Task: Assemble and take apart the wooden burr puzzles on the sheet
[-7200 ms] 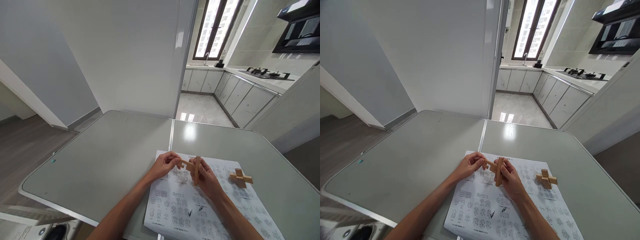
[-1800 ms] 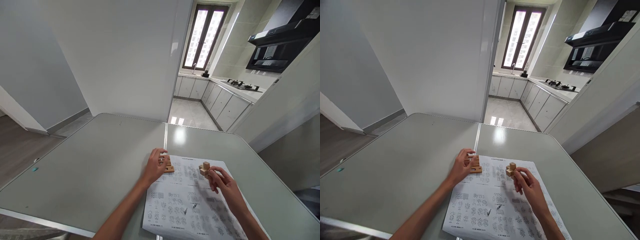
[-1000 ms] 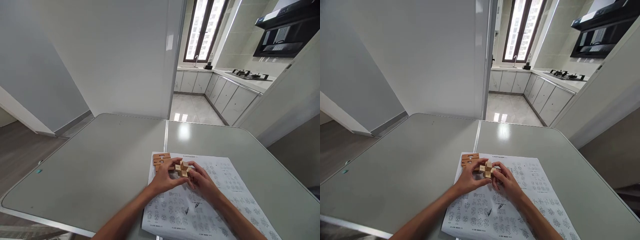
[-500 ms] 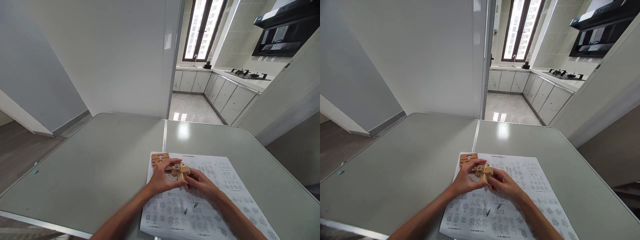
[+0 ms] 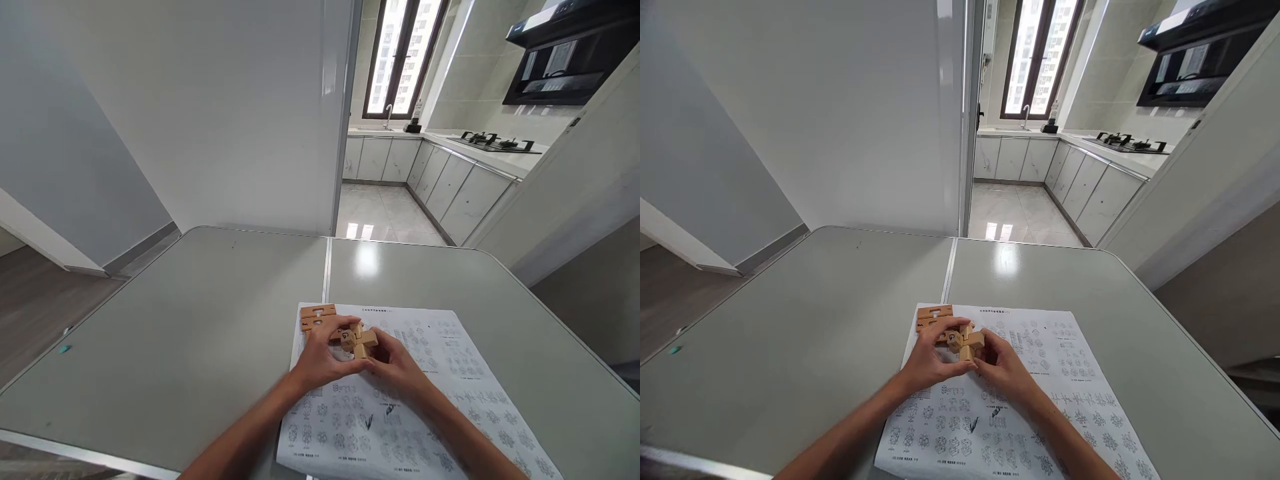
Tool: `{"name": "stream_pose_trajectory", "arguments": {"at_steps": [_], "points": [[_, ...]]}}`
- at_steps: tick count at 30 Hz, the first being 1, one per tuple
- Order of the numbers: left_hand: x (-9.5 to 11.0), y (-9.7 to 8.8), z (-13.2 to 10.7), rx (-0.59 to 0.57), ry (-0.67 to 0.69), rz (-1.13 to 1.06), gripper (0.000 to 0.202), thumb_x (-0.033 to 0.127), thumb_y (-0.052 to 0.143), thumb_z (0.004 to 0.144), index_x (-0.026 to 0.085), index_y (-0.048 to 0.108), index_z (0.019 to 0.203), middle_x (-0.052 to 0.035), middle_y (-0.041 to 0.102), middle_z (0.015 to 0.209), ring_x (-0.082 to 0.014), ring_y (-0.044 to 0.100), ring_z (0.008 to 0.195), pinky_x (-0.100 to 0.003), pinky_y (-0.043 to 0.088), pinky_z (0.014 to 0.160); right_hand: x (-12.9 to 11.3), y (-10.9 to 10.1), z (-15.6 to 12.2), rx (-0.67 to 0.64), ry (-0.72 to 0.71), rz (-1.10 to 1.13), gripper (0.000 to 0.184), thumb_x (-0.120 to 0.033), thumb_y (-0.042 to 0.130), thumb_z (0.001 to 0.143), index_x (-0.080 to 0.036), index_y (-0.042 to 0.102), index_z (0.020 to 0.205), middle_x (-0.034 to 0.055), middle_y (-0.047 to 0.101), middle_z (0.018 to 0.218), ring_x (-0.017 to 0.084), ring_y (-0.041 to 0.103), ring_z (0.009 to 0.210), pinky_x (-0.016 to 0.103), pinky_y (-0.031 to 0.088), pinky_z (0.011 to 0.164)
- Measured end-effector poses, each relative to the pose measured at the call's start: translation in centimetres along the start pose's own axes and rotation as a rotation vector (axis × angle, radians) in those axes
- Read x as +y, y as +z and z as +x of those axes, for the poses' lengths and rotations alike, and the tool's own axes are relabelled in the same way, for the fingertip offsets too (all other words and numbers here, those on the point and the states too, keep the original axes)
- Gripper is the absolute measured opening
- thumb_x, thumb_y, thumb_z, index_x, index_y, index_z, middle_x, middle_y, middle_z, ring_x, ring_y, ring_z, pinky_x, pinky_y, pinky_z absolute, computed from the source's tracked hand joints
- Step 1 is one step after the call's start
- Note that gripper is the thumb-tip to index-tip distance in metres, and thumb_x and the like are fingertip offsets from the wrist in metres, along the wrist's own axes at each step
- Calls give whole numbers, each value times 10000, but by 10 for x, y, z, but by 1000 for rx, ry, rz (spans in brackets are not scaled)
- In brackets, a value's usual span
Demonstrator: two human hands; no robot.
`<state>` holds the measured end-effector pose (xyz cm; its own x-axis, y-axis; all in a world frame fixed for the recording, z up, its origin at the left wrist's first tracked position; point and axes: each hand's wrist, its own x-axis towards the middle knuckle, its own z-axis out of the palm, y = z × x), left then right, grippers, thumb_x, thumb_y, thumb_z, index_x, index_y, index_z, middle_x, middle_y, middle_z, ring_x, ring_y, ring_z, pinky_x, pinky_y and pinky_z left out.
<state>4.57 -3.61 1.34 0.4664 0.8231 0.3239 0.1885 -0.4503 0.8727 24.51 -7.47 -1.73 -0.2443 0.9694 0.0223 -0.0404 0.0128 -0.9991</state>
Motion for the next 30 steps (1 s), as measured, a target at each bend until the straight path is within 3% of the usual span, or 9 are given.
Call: {"name": "stream_pose_trajectory", "arguments": {"at_steps": [13, 19, 23, 27, 30], "points": [[-2, 2, 1, -4, -5, -3, 652, 416, 942, 698, 266, 679, 1275, -67, 752, 1254, -277, 713, 1139, -395, 562, 1013, 4, 1, -3, 30, -22, -41, 353, -539, 733, 918, -206, 627, 967, -53, 413, 717, 131, 355, 646, 271, 302, 587], [-3, 4, 1, -42, -38, -4, 670, 450, 937, 704, 265, 670, 1290, -67, 745, 1258, -278, 706, 1145, -390, 558, 1011, 10, 4, -4, 68, 40, 84, 340, -448, 804, 880, -238, 573, 1015, -74, 522, 670, 98, 432, 555, 227, 344, 512], [-3, 4, 0, -86, -121, -63, 811, 455, 931, 711, 257, 570, 1410, -81, 735, 1263, -269, 717, 1105, -381, 568, 973, 9, 5, -3, 121, 21, 174, 527, -400, 861, 830, -310, 488, 1191, -69, 649, 776, 84, 464, 496, 212, 383, 471], [-5, 4, -1, -123, -198, -40, 951, 486, 932, 701, 266, 468, 1501, -64, 756, 1162, -266, 719, 1009, -386, 564, 918, 1, 5, -4, 83, -16, 37, 490, -422, 826, 864, -282, 581, 1264, -17, 681, 841, 109, 516, 564, 249, 451, 528], [-6, 3, -1, -141, -191, 3, 821, 529, 854, 786, 261, 503, 1478, -59, 748, 1112, -269, 696, 989, -385, 545, 896, -1, 6, -5, 97, -6, -25, 419, -454, 804, 882, -260, 651, 1220, -20, 645, 769, 125, 523, 585, 263, 450, 543]]}}
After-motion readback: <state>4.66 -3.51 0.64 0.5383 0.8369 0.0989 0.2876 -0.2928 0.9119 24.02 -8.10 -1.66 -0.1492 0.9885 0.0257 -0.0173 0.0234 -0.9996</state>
